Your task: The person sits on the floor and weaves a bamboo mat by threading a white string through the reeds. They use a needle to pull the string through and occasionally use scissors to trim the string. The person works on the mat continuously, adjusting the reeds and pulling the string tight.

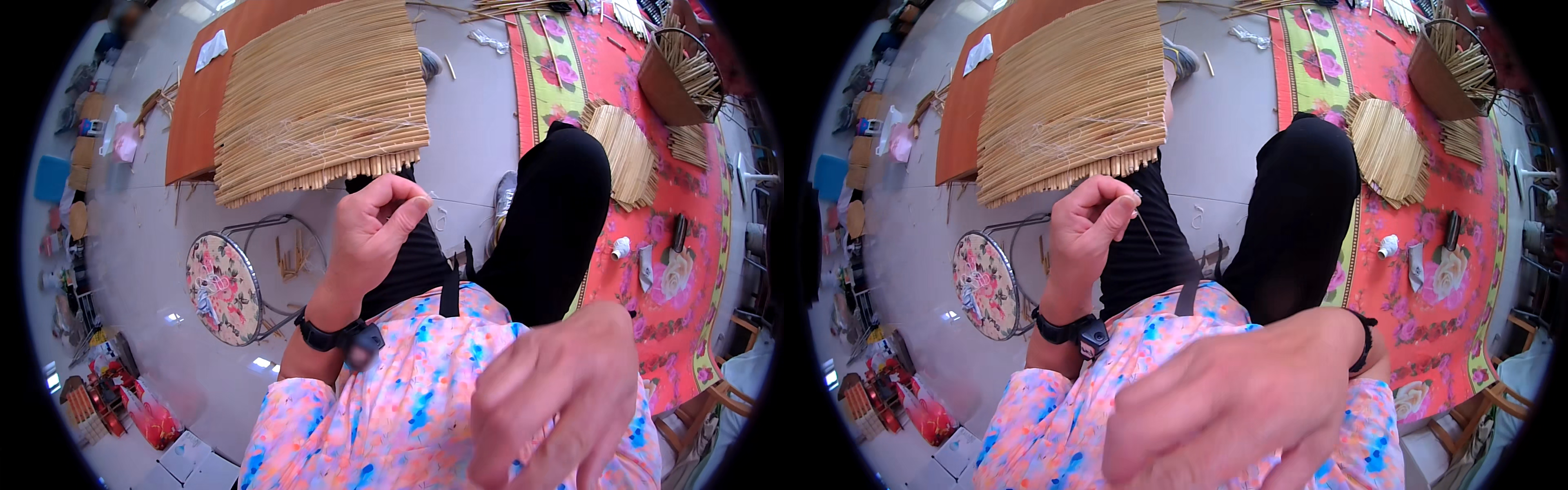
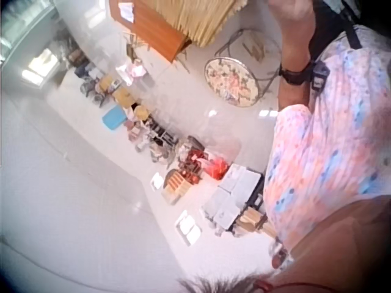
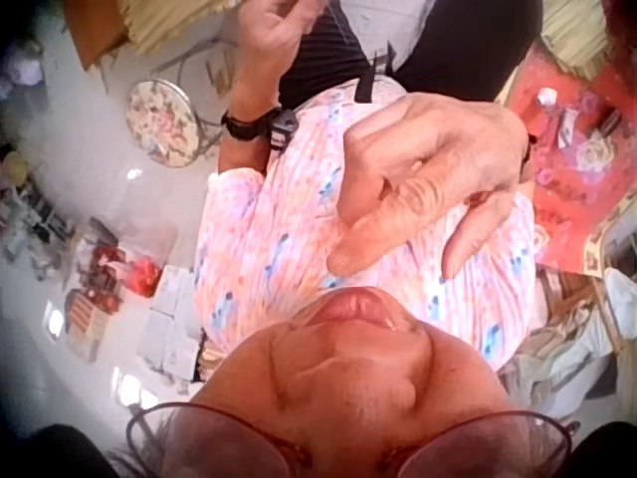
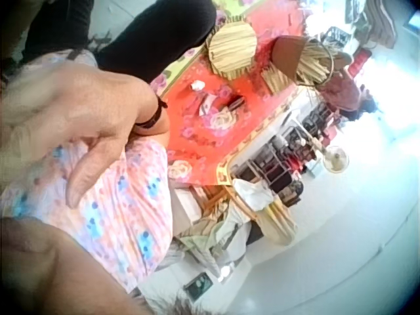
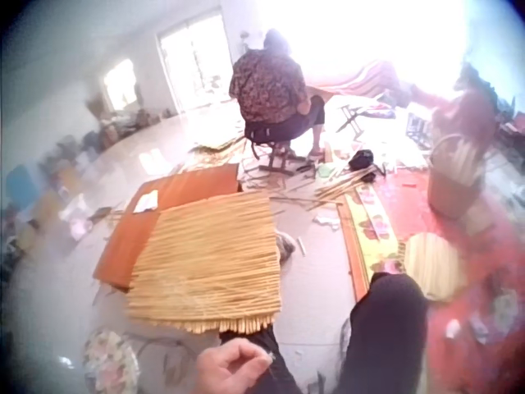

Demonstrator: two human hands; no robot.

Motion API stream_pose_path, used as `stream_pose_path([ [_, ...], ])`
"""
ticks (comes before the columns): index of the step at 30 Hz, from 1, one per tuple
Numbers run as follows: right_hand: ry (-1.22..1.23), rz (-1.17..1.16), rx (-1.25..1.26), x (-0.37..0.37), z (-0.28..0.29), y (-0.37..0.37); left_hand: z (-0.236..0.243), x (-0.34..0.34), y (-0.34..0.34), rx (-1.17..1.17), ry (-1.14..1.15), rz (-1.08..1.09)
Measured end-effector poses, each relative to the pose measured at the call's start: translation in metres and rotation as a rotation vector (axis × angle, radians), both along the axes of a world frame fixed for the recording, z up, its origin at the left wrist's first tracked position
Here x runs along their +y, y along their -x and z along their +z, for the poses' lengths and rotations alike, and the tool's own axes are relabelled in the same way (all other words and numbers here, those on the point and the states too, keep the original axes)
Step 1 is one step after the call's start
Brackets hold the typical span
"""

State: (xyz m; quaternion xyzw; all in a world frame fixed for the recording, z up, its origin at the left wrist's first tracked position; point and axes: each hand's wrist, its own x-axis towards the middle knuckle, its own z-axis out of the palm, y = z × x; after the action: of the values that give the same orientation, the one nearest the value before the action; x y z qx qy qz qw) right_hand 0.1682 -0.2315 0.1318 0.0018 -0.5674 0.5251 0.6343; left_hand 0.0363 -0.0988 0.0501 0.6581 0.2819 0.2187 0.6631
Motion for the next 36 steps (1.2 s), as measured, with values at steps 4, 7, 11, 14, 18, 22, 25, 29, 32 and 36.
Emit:
stream_pose_path([
  [4, 0.002, -0.071, -0.081, 0.002, 0.000, -0.010, 0.001, -0.001, 0.001, -0.021, 0.011, 0.009],
  [7, 0.286, -0.569, -0.429, 0.010, -0.010, -0.027, 0.002, -0.002, 0.000, -0.086, 0.090, -0.003],
  [11, 0.621, -0.998, -0.577, 0.027, -0.066, -0.028, 0.004, -0.002, 0.000, -0.176, 0.205, -0.055],
  [14, 0.697, -0.952, -0.489, 0.033, -0.079, -0.019, 0.006, -0.004, -0.001, -0.158, 0.266, -0.073],
  [18, 0.590, -0.995, -0.507, 0.038, -0.089, -0.016, 0.004, -0.004, -0.002, -0.166, 0.269, -0.076],
  [22, 0.465, -1.098, -0.681, 0.040, -0.086, -0.018, 0.002, -0.005, -0.002, -0.095, 0.214, -0.075],
  [25, 0.538, -1.099, -0.649, 0.035, -0.091, -0.017, 0.003, -0.006, -0.002, -0.051, 0.152, -0.064],
  [29, 0.794, -0.976, -0.261, 0.034, -0.100, -0.018, 0.005, -0.005, -0.003, -0.050, 0.097, -0.041],
  [32, 0.822, -0.970, -0.205, 0.033, -0.101, -0.023, 0.004, -0.004, -0.002, -0.062, 0.106, -0.022],
  [36, 0.535, -1.203, -0.461, 0.032, -0.094, -0.017, 0.003, -0.005, -0.003, -0.057, 0.089, 0.007],
])
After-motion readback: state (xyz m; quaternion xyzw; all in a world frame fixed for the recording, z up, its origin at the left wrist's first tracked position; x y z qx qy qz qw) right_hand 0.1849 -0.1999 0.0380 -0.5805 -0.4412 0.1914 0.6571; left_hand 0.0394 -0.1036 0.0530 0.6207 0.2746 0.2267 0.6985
